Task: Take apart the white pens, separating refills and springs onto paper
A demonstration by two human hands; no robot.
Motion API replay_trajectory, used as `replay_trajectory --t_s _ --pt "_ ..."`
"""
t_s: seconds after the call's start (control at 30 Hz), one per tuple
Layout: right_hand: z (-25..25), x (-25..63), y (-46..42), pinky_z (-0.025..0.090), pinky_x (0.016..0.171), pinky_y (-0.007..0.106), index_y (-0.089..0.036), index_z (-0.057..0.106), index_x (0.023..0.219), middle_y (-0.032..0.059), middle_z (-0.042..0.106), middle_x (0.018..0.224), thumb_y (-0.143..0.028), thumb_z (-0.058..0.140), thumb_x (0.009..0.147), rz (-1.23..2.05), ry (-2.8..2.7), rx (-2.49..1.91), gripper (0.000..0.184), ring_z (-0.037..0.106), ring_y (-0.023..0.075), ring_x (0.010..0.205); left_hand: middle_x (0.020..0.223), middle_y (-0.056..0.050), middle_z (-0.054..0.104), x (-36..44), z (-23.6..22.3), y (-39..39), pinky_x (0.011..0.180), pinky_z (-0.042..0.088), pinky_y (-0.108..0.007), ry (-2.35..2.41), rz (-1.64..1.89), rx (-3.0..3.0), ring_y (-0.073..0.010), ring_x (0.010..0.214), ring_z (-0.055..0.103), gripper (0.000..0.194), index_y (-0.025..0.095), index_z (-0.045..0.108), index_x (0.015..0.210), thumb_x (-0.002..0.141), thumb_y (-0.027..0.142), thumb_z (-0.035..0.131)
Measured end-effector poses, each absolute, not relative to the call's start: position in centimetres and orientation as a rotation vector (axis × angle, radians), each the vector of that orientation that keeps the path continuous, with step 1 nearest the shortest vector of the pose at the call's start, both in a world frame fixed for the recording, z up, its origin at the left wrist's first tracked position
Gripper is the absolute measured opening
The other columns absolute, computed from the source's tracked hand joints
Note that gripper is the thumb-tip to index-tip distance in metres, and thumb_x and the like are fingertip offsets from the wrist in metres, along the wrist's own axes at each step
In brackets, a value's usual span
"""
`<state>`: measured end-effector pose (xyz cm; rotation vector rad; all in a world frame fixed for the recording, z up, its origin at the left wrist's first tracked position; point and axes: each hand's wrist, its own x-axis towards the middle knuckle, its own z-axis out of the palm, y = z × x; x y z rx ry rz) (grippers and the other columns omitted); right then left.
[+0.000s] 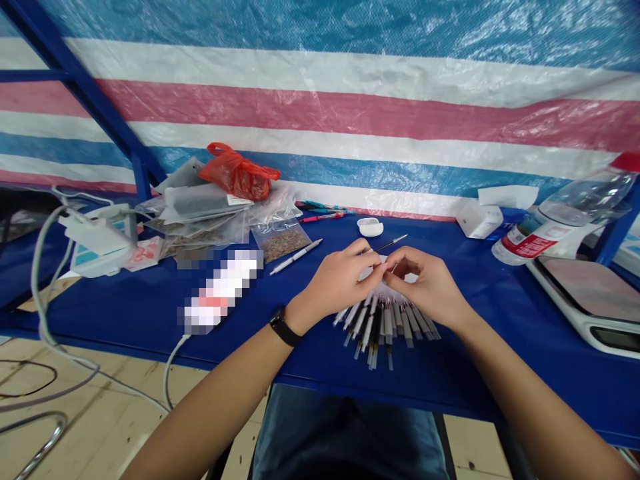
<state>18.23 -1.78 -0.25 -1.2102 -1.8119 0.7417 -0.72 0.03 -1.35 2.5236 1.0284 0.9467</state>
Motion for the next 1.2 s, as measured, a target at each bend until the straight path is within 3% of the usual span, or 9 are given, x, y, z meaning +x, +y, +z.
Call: replay_trajectory --t_s 0.9,1.2 --pt "-0.51 18.45 -1.66 0.052 0.062 0.031 -0.022 0.064 0.077 0.0009 0.068 0.075 -0.032 0.068 0.078 0.738 -1.832 -1.184 0.011 0.061 0.0148 0.060 0.086 0.000 0.053 -0.69 -1.34 -0.04 0.060 0.036 -0.027 1.037 0.931 2.536 -0.0100 0.064 0.049 0.025 0.017 0.062 0.082 0.101 0.026 0.048" --pt "-0.27 18.31 -1.74 0.051 0.060 0.030 -0.022 0.063 0.076 0.0001 0.067 0.071 -0.028 0.065 0.077 0.755 -1.870 -1.192 0.006 0.059 0.0151 0.059 0.088 -0.001 0.055 -0.81 -1.12 -0.16 0.060 0.036 -0.028 1.101 0.766 2.594 -0.0119 0.065 0.051 0.028 0.018 0.063 0.086 0.103 0.028 0.044"
